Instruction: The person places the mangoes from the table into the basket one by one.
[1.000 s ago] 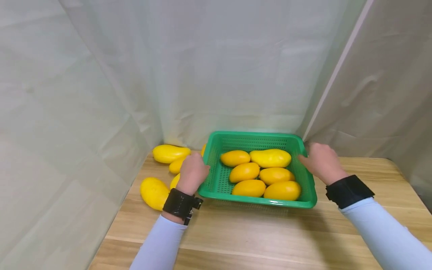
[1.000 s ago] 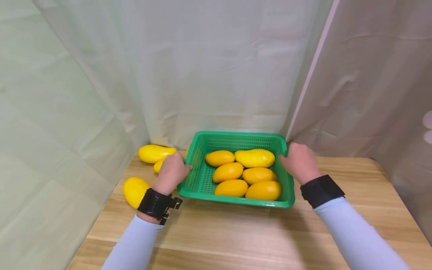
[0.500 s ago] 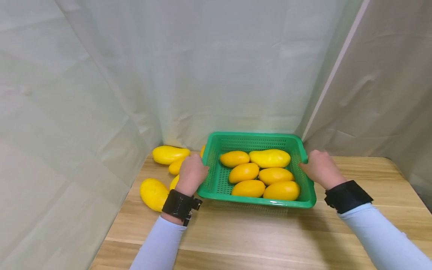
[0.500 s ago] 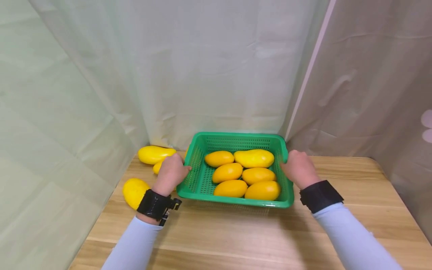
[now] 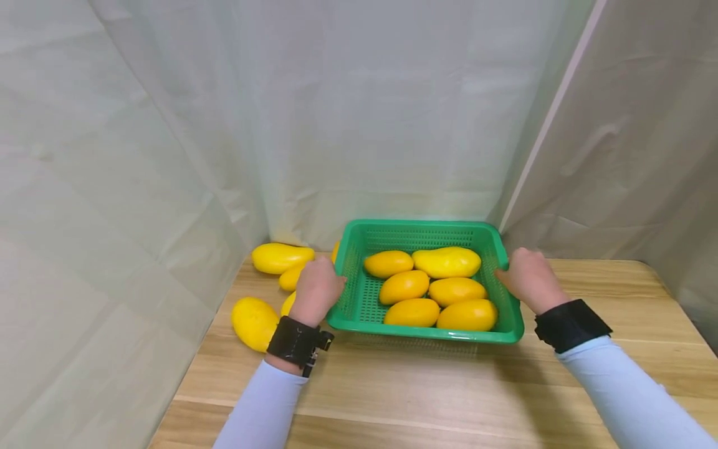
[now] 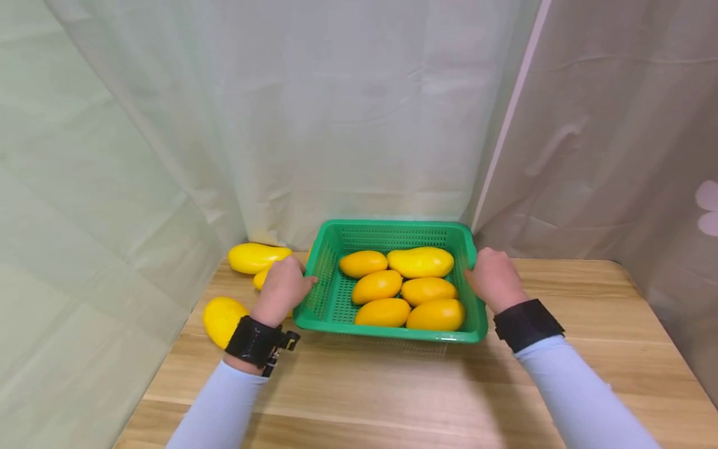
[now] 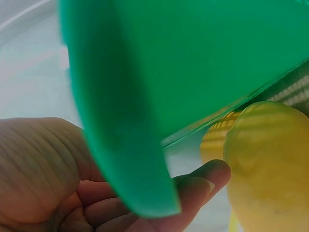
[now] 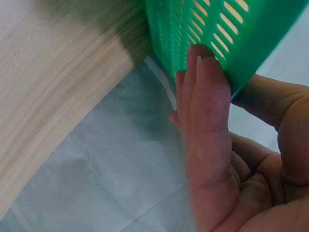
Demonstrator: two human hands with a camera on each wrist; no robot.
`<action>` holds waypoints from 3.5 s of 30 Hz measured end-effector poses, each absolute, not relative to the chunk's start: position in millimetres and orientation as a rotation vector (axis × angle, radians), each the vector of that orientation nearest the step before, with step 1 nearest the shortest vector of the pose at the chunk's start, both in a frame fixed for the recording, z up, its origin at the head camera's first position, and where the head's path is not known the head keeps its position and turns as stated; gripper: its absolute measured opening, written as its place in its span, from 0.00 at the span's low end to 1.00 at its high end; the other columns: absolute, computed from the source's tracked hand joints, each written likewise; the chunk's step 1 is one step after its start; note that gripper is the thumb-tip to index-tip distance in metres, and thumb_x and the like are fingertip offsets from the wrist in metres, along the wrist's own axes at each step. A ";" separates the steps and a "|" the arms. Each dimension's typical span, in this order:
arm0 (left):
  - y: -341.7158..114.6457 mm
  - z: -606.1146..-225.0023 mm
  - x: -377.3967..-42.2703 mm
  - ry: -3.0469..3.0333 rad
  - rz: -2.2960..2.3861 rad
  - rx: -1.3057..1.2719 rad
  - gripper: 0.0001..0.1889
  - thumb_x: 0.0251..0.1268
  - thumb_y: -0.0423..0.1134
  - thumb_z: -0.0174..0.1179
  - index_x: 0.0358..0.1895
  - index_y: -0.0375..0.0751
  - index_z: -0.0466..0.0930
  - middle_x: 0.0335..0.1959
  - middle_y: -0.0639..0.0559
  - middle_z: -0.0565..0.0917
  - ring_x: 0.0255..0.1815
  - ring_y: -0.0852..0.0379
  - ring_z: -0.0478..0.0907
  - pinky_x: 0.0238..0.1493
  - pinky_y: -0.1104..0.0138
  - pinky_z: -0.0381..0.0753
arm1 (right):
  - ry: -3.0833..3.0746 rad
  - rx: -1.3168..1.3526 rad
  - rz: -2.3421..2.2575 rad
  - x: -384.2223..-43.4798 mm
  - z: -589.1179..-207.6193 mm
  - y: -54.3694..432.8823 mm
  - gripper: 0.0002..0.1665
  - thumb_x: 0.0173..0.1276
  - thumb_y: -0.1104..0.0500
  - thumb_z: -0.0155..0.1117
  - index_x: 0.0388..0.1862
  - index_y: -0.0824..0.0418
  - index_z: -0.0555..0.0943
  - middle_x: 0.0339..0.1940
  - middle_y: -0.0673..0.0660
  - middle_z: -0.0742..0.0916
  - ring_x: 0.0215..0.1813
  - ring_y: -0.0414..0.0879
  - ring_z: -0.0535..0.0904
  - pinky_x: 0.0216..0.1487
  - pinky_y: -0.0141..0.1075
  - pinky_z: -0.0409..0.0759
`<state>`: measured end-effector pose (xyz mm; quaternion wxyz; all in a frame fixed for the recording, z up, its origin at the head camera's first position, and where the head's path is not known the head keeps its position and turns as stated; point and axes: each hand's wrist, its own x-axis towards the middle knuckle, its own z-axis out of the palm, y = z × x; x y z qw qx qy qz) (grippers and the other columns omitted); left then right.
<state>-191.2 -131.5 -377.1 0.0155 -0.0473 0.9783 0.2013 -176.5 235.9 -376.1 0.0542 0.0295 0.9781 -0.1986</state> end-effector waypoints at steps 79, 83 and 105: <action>-266.4 -374.8 -151.5 3.087 0.730 -0.556 0.55 0.52 0.67 0.57 0.70 0.30 0.42 0.55 0.23 0.64 0.46 0.34 0.68 0.39 0.49 0.73 | 2.855 0.161 -0.659 -179.9 -376.7 233.7 0.16 0.65 0.57 0.59 0.30 0.72 0.75 0.21 0.61 0.79 0.17 0.46 0.78 0.17 0.31 0.77; -243.2 -353.0 -150.6 3.233 0.788 -0.440 0.54 0.52 0.67 0.57 0.72 0.34 0.41 0.58 0.24 0.62 0.48 0.33 0.68 0.42 0.44 0.73 | 2.856 0.165 -0.653 -179.7 -376.3 233.3 0.16 0.65 0.57 0.59 0.31 0.72 0.75 0.21 0.61 0.79 0.17 0.46 0.78 0.17 0.30 0.76; -105.9 -347.9 -175.1 3.303 0.782 0.121 0.49 0.49 0.58 0.65 0.73 0.63 0.45 0.62 0.37 0.62 0.35 0.46 0.76 0.19 0.65 0.71 | 2.892 0.118 -0.610 -180.9 -378.2 233.8 0.15 0.64 0.57 0.59 0.29 0.71 0.75 0.20 0.60 0.78 0.18 0.47 0.77 0.16 0.29 0.75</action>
